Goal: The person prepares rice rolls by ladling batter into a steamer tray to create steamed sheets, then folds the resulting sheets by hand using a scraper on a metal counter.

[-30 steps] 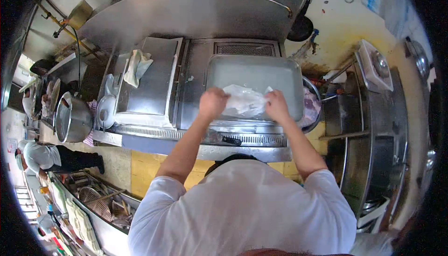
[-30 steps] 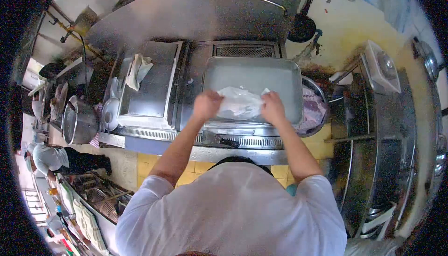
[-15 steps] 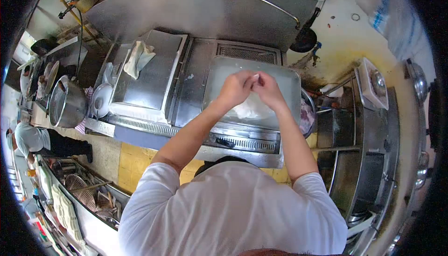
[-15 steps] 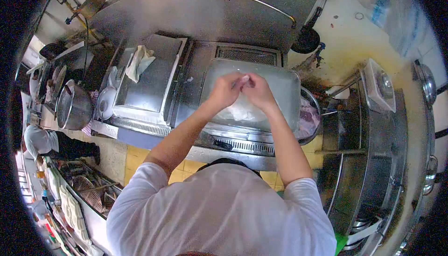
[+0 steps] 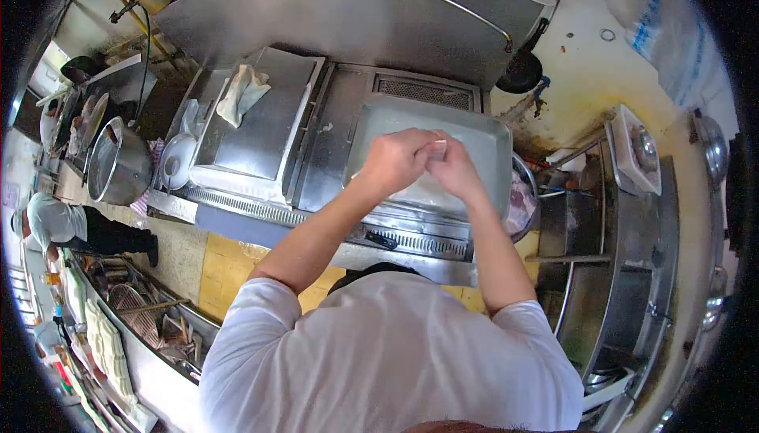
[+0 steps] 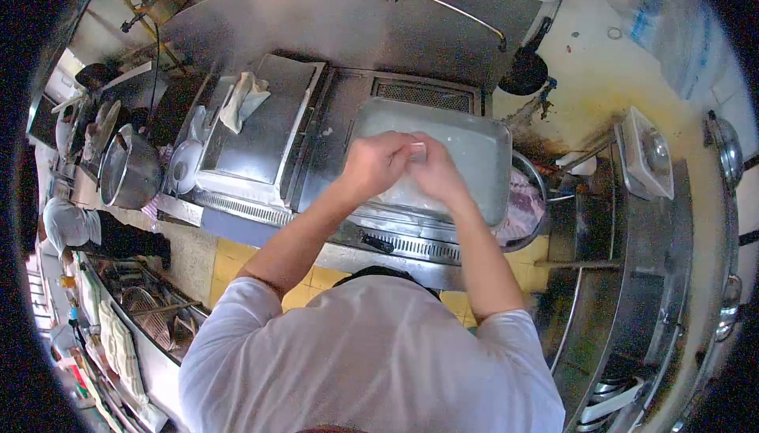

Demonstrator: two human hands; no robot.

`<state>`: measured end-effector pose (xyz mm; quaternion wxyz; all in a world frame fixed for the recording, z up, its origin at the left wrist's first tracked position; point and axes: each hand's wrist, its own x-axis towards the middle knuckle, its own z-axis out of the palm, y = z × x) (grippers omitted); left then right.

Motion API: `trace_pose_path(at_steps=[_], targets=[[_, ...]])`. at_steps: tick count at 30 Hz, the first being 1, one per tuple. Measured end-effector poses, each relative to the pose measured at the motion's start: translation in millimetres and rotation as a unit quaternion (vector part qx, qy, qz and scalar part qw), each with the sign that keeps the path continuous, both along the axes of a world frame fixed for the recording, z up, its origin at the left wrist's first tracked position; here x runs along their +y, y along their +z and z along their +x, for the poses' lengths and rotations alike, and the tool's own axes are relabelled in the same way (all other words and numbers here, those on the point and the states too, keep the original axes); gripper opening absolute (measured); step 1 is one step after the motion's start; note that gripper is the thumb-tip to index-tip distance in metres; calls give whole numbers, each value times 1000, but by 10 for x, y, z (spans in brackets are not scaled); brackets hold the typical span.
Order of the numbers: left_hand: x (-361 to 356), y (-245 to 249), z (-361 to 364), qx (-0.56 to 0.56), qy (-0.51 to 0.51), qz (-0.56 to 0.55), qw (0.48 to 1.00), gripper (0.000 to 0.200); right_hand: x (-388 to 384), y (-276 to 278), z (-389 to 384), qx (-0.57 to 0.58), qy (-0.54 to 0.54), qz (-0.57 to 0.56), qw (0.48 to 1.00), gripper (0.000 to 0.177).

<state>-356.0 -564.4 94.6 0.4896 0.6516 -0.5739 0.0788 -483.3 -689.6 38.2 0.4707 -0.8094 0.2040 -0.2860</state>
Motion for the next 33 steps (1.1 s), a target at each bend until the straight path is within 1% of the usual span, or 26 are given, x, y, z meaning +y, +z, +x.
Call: trace_pose_path(at_steps=[1, 2, 3, 4, 5, 6, 7, 8, 10, 11, 12, 13, 14, 15, 16, 17, 19, 21, 22, 24, 25, 26, 28, 30, 32, 33], targets=[[11, 43, -29, -19, -17, -8, 1000, 10, 29, -26, -29, 1, 0, 0, 1000, 31], [53, 135, 49, -20, -19, -8, 1000, 10, 77, -95, -68, 133, 24, 47, 990, 30], [120, 278, 227, 56, 18, -47, 997, 11, 113, -188, -101, 263, 49, 91, 959, 30], [208, 405, 388, 134, 57, -86, 986, 13, -6, -499, -248, 272, 16, 54, 961, 30], [324, 520, 520, 168, 91, -49, 980, 16, -190, -773, -469, 282, -15, 15, 959, 30], [416, 577, 594, 203, 125, -11, 971, 19, -236, -736, -673, 309, -44, -31, 949, 30], [432, 481, 599, 178, 142, -15, 974, 25, -264, -695, -788, 334, -72, -77, 937, 30], [406, 349, 578, 179, 148, -19, 972, 25, -326, -677, -757, 335, -67, -81, 936, 30], [268, 42, 405, 184, 102, 74, 975, 21, -451, -627, -680, 161, -3, -23, 987, 25], [169, -77, 281, 170, 57, 53, 982, 24, -332, -401, -531, 164, -3, -26, 986, 25], [67, -143, 155, 155, 11, 31, 987, 27, -45, 22, -284, 36, -4, 67, 997, 22], [-19, -147, 56, 157, 10, 29, 987, 27, 121, 318, -149, -95, -5, 158, 983, 19], [-94, -140, -17, 204, -17, 67, 976, 31, 127, 431, -135, -95, -5, 155, 983, 19], [-134, -133, -50, 250, -45, 104, 962, 35, 127, 516, -117, 18, -23, 111, 993, 18], [-150, -154, -56, 248, -47, 102, 962, 35, 125, 584, -107, 131, -42, 65, 988, 20], [-153, -170, -77, 262, -63, 110, 957, 37, 146, 633, -141, 131, -44, 62, 988, 20], [-116, -236, -164, 278, -78, 116, 950, 40, 181, 678, -248, 10, -93, -45, 995, 24], [86, -199, -342, 323, -148, 142, 924, 44, -33, 635, -403, 5, -122, -41, 992, 23], [144, -226, -381, 324, -150, 141, 923, 44, -154, 632, -485, -5, -149, -38, 988, 23], [231, -293, -443, 322, -188, 249, 894, 45, -266, 738, -601, -16, -170, -51, 984, 23], [261, -343, -487, 316, -187, 206, 907, 44, -286, 809, -657, -27, -190, -62, 979, 24], [271, -383, -469, 318, -187, 205, 907, 44, -297, 918, -690, -26, -190, -63, 979, 24], [342, -466, -377, 276, -202, 227, 912, 44, -326, 1121, -739, -63, -202, -8, 977, 25], [399, -513, -256, 255, -188, 236, 919, 44, -385, 1172, -765, -45, -222, -36, 973, 26], [421, -622, -62, 233, -173, 245, 925, 45, -337, 1226, -718, -74, -224, 0, 972, 25], [413, -717, 74, 196, -146, 305, 920, 38, -316, 1210, -680, -73, -227, -1, 971, 25]])
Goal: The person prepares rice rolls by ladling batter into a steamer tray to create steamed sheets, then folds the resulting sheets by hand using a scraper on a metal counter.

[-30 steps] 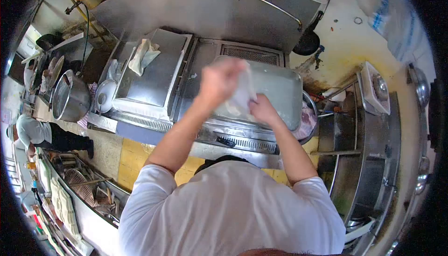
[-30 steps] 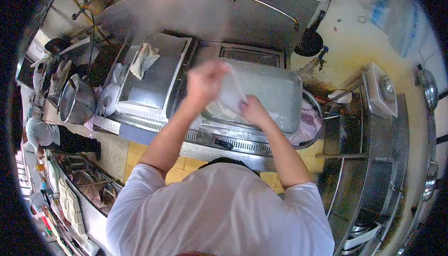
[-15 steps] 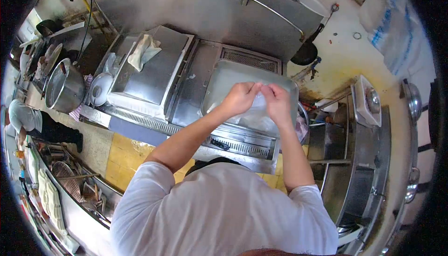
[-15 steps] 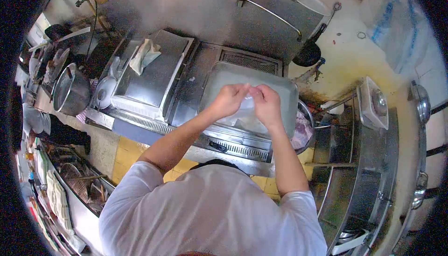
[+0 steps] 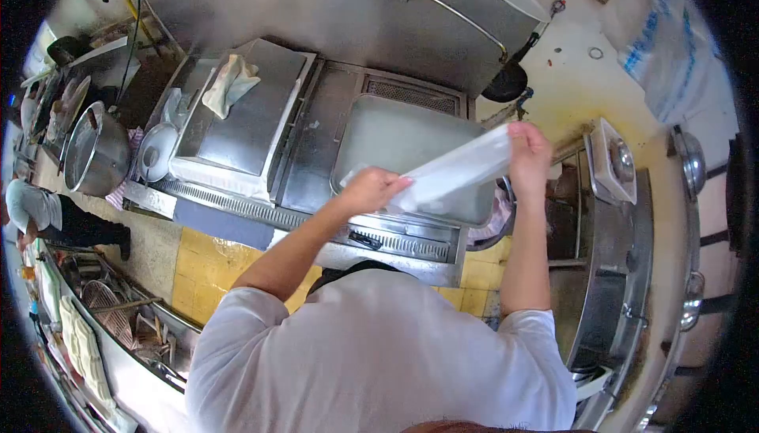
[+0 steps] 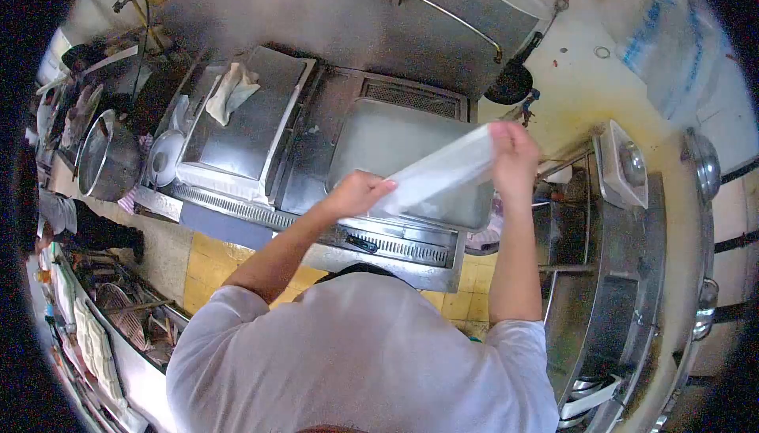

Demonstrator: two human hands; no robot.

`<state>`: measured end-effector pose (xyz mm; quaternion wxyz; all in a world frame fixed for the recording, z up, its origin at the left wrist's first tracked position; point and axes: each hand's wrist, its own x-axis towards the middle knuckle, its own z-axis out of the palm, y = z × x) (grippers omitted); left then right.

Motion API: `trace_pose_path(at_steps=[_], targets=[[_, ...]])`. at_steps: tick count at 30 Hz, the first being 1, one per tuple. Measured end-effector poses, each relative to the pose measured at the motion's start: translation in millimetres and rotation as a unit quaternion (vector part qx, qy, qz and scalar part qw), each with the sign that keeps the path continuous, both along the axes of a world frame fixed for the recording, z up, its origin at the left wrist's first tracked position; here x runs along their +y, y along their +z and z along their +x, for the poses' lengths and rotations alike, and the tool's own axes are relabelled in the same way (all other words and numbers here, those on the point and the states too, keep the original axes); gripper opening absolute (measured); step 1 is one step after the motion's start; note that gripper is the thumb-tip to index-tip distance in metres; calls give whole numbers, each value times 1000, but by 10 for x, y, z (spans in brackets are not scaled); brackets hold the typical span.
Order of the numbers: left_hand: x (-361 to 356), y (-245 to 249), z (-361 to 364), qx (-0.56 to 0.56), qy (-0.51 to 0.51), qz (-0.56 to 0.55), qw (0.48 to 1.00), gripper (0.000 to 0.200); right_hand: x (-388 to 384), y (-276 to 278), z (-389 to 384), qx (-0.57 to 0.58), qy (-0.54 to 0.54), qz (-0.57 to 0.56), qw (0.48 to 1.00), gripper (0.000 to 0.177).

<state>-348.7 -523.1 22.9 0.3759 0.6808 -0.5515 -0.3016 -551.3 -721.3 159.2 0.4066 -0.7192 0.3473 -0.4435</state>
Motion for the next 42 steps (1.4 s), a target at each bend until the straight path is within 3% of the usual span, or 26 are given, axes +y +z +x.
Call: trace_pose_path(at_steps=[2, 4, 5, 6, 7, 9, 13, 17, 20, 29, 32, 35, 38, 39, 40, 41, 42], targets=[[-80, -123, 89, -52, 0, 55, 997, 32, 63, -49, 110, 64, 97, 12, 993, 24], [-168, -131, 112, -41, 67, -193, 978, 25, 191, -5, 234, 110, 135, 1, 985, 22], [-254, -10, 89, -41, 68, -192, 978, 25, 252, -1, 284, 156, 173, -6, 972, 21], [-386, 226, 31, 179, 26, -215, 960, 26, 281, -27, 333, 157, 175, -5, 972, 21], [-508, 407, -6, 389, -18, -230, 892, 30, 285, -54, 388, 152, 202, -23, 967, 20], [-696, 545, -31, 423, -40, -212, 880, 25, 327, -37, 457, 148, 228, -43, 961, 19], [-732, 637, -109, 517, -73, -152, 839, 18, 390, 93, 441, 123, 180, -18, 976, 18], [-720, 376, -109, 531, -82, -150, 830, 20, 287, 55, 345, 77, 142, -44, 986, 21], [-612, 193, -182, 528, -60, -157, 833, 25, 230, 82, 261, 45, 111, 5, 993, 23], [-175, -457, -203, 526, 33, -127, 840, 35, 92, 32, 91, 27, 61, -6, 998, 22], [-89, -675, -107, 461, 61, -122, 877, 35, -74, 123, -23, -13, 2, -29, 999, 24], [-15, -825, 45, 379, 89, -45, 920, 31, -155, 226, -142, -8, -13, -21, 1000, 26], [-62, -983, 252, 92, 104, 48, 989, 29, -77, 213, -96, -7, -29, -48, 998, 25], [-94, -977, 294, 92, 103, 48, 989, 29, -70, 159, -72, -2, -40, -73, 997, 24], [-128, -970, 325, -97, 23, 72, 992, 32, -63, 41, -49, -2, -40, -75, 996, 24], [-172, -931, 353, -282, -58, 91, 953, 42, -65, -119, -15, 44, 3, -99, 994, 22], [-231, -749, 327, -282, -59, 89, 954, 42, -6, -171, 40, 91, 47, -122, 987, 21]])
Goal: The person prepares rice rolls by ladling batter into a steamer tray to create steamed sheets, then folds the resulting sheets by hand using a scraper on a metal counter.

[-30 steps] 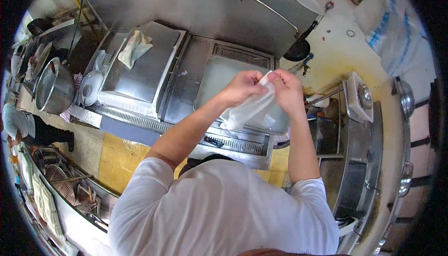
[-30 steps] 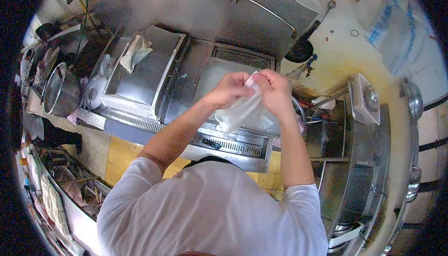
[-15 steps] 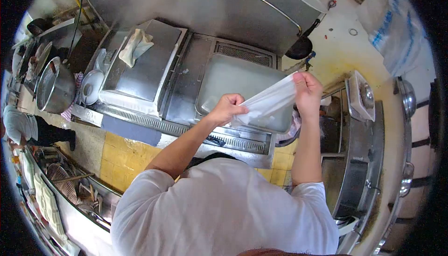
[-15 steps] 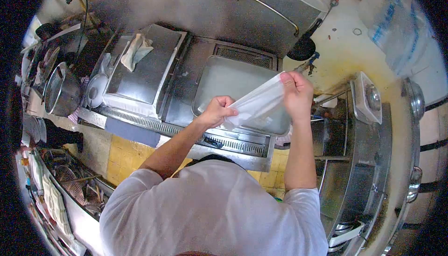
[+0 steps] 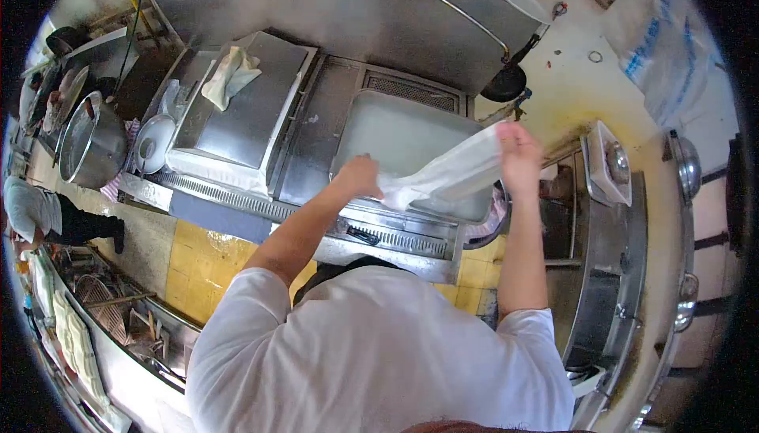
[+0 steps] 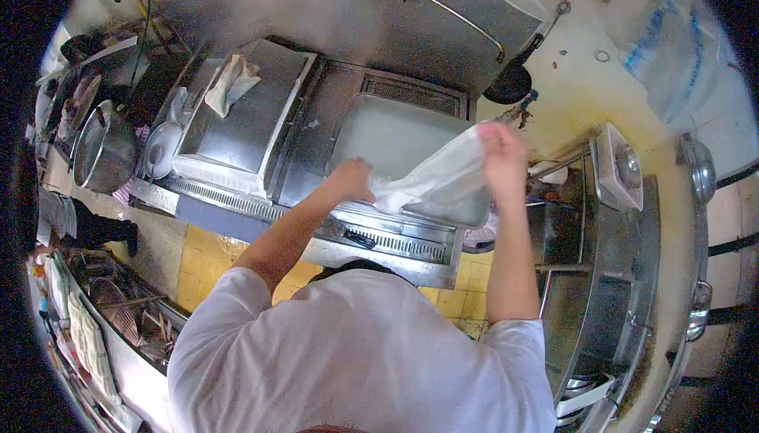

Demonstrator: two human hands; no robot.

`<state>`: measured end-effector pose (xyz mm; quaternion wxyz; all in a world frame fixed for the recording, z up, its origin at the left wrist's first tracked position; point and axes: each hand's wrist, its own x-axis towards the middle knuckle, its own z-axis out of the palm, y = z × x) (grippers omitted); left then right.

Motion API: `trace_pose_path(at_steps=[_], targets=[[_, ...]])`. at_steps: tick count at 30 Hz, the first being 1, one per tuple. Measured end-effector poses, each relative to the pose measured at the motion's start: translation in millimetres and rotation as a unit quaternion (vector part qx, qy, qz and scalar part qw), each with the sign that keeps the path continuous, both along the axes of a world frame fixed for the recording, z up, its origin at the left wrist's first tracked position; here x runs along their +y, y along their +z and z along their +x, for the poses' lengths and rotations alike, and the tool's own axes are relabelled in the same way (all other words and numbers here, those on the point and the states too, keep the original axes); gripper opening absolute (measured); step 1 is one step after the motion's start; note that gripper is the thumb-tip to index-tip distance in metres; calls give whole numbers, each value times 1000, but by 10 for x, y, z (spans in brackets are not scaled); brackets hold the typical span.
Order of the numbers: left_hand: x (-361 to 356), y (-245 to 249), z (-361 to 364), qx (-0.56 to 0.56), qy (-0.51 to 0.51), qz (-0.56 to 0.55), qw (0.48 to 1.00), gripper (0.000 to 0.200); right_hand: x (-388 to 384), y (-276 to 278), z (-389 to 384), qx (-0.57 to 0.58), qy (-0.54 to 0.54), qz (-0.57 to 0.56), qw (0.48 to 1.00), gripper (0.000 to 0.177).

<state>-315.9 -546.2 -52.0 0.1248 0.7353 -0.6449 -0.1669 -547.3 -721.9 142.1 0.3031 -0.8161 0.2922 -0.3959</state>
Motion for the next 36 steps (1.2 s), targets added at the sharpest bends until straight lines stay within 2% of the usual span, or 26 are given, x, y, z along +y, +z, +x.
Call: trace_pose_path(at_steps=[2, 3, 4, 5, 6, 7, 9, 13, 15, 19, 21, 22, 23, 24, 26, 27, 28, 30, 31, 33, 34, 36], targets=[[-204, 397, -135, 2, 44, 44, 998, 69, 179, -29, 96, 92, 26, 43, 995, 15], [-321, 539, -164, 103, -6, -49, 993, 74, 236, -43, 138, 92, 26, 42, 995, 15], [-430, 662, -220, 202, -57, -140, 968, 80, 285, -62, 166, 116, 51, 70, 989, 16], [-538, 789, -340, 383, -72, -159, 907, 69, 327, -81, 190, 140, 75, 99, 982, 17], [-630, 886, -448, 550, -85, -172, 813, 59, 355, -105, 208, 117, 91, 91, 985, 17], [-666, 970, -519, 550, -87, -172, 812, 59, 360, -101, 205, 117, 90, 90, 985, 17], [-684, 1037, -656, 561, -43, -129, 817, 41, 362, -90, 178, 69, 61, 63, 994, 18], [-536, 863, -873, 566, 8, -151, 810, 36, 188, 17, -82, 44, -9, 35, 998, 16], [-407, 722, -910, 484, -7, -132, 865, 33, 129, 106, -242, -6, -25, 25, 999, 17], [-166, 704, -771, 461, -4, -127, 878, 30, 182, 361, -440, -3, -68, 19, 997, 17], [-41, 860, -580, 395, 31, -106, 912, 29, 44, 395, -575, -102, -77, -14, 992, 16], [24, 909, -450, 394, 31, -105, 913, 29, -15, 452, -637, -153, -83, -7, 985, 15], [82, 958, -298, 346, 63, -105, 930, 29, -63, 549, -710, -205, -91, 0, 975, 14], [128, 1031, -158, 297, 95, -103, 945, 30, -83, 687, -803, -185, -123, -10, 975, 15], [208, 1423, 95, 221, 98, -201, 949, 29, -144, 925, -958, -162, -172, -30, 971, 15], [280, 1747, 170, 213, 141, -209, 944, 24, -148, 1029, -1011, -134, -216, -50, 966, 16], [322, 1964, 267, 229, 134, -303, 915, 19, -143, 1149, -1027, -134, -218, -47, 965, 16], [442, 2495, 351, 226, 122, -435, 863, 18, -139, 1371, -1061, -288, -161, -68, 942, 21], [502, 2672, 395, 187, 100, -495, 843, 17, -151, 1442, -1139, -289, -165, -67, 941, 21], [655, 2889, 429, 199, 91, -511, 831, 17, -211, 1534, -1370, -249, -147, -117, 950, 24], [727, 2930, 456, 211, 90, -523, 821, 18, -235, 1537, -1452, -266, -121, -94, 952, 24], [829, 2870, 511, 221, 86, -534, 811, 18, -173, 1443, -1460, -227, -170, -108, 953, 25]])
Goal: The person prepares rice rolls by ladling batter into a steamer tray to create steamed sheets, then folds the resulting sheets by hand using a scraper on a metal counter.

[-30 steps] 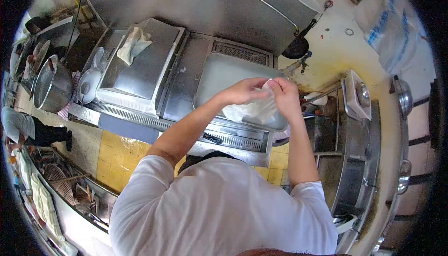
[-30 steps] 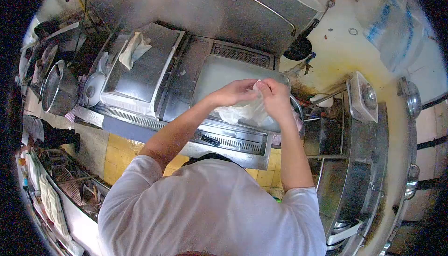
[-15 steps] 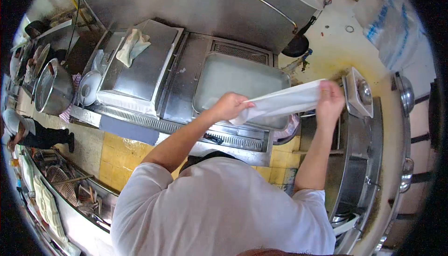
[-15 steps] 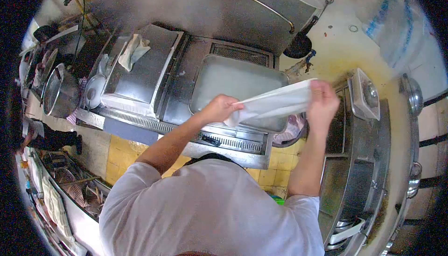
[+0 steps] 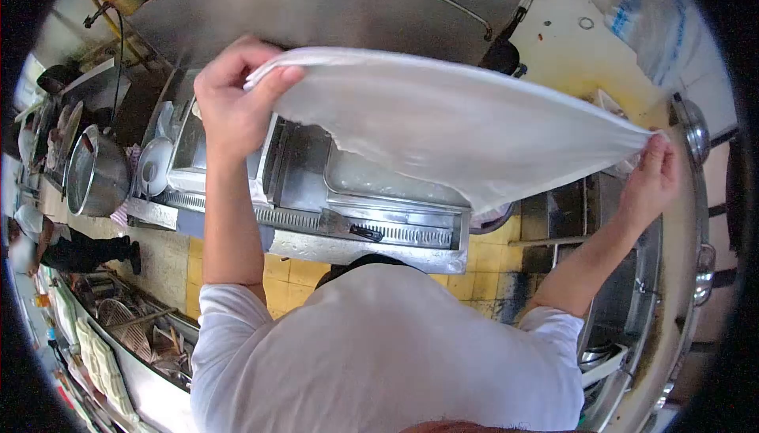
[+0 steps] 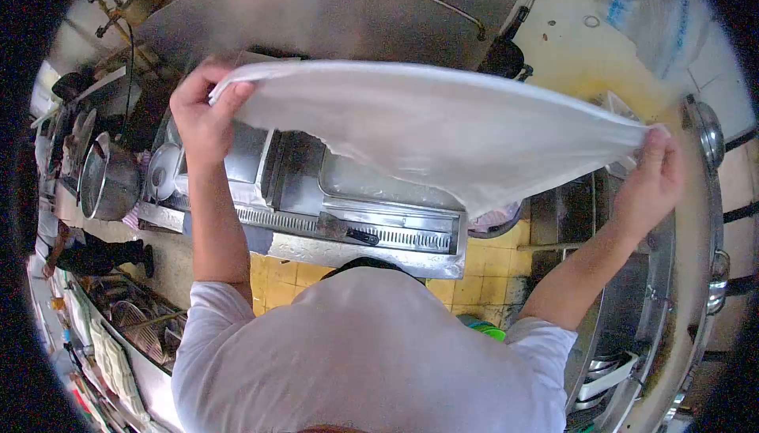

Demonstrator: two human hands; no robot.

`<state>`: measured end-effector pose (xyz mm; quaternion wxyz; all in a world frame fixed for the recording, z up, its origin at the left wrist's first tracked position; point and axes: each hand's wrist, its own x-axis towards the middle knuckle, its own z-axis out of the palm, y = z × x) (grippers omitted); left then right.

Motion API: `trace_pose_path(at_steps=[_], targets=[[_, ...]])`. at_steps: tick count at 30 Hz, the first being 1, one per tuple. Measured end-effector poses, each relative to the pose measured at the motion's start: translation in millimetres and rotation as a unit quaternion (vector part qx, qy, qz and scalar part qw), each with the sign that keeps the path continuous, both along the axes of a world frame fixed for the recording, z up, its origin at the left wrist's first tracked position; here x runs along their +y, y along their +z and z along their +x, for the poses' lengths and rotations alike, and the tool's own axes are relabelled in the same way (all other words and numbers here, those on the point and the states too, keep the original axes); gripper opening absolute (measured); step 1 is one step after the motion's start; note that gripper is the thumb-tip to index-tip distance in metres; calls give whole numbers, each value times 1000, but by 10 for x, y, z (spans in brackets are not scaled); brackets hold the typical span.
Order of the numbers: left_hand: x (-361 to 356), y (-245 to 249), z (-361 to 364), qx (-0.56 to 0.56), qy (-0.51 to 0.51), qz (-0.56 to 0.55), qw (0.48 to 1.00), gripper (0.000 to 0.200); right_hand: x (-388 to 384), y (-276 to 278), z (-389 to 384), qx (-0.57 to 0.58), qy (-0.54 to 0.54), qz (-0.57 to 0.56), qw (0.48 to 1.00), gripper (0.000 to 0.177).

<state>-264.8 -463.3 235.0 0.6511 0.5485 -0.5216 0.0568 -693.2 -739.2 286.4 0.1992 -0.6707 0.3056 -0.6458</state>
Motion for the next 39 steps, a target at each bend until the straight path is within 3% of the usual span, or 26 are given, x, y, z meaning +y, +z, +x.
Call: trace_pose_path(at_steps=[2, 5, 7, 8, 9, 11, 12, 13, 14, 15, 16, 17, 19, 21, 23, 24, 26, 30, 33, 35, 36, 38, 39], targets=[[7, -302, 72, 84, 2, 46, 995, 19, 16, -234, 76, 41, -46, 7, 998, 28], [-237, -835, 162, 159, 25, 219, 962, 22, -169, -859, 118, 98, -15, 226, 969, 20], [-557, -1289, 288, 154, 24, 282, 947, 24, -656, -1631, 172, 201, -12, 142, 969, 17], [-764, -1410, 280, 197, 59, 301, 931, 25, -674, -1704, 402, 112, 42, 296, 947, 15], [-1024, -1728, 520, 253, 1, 323, 912, 26, -911, -1934, 511, 57, 134, 346, 927, 14], [-1512, -1934, 679, 365, -49, 264, 892, 28, -1165, -2130, 924, -33, 176, 352, 919, 28], [-1795, -2195, 754, 362, -51, 264, 892, 28, -1286, -2195, 1080, -78, 212, 361, 905, 37], [-2092, -2506, 831, 323, -47, 172, 929, 33, -1477, -2387, 1163, -81, 211, 359, 906, 37], [-2271, -2645, 849, 280, -42, 79, 956, 41, -1674, -2649, 1227, 46, 191, 355, 914, 45], [-2204, -2488, 704, 279, -44, 81, 956, 41, -1679, -2695, 1269, 173, 167, 347, 906, 54], [-2037, -2381, 529, 144, -8, 255, 956, 47, -1587, -2823, 1301, 221, 165, 335, 901, 56], [-1847, -2314, 339, 1, 28, 417, 908, 54, -1294, -2878, 1366, 268, 163, 323, 893, 58], [-1554, -2564, 68, -54, -78, 517, 850, 63, -899, -3341, 1281, 428, 211, 294, 828, 65], [-1221, -3981, 179, -78, -137, 374, 914, 45, -271, -3480, 1137, 599, 159, 74, 781, 66], [-977, -3484, -177, -260, 19, 480, 838, 30, -169, -3845, 860, 572, 139, 70, 805, 47], [-938, -3478, -172, -263, 21, 479, 837, 30, -229, -3785, 804, 569, 138, 69, 808, 47], [-826, -3490, -159, -273, 47, 560, 781, 24, -312, -3673, 641, 692, 94, 87, 710, 26], [-641, -3249, -319, -292, 51, 566, 769, 22, -207, -3555, 408, 692, 76, 45, 717, 18], [-585, -3165, -477, -293, 43, 621, 726, 26, -18, -3437, 389, 700, 69, 22, 711, 19], [-534, -3150, -628, -102, 67, 638, 760, 24, 148, -3333, 450, 672, 43, 33, 738, 18], [-495, -3085, -731, -98, 74, 643, 756, 24, 194, -3375, 470, 672, 54, 32, 738, 18], [-353, -2994, -941, 57, 77, 575, 813, 27, 295, -3475, 511, 515, 239, 134, 812, 23], [-252, -3087, -1020, 68, 90, 582, 805, 27, 373, -3525, 526, 516, 258, 133, 806, 23]])
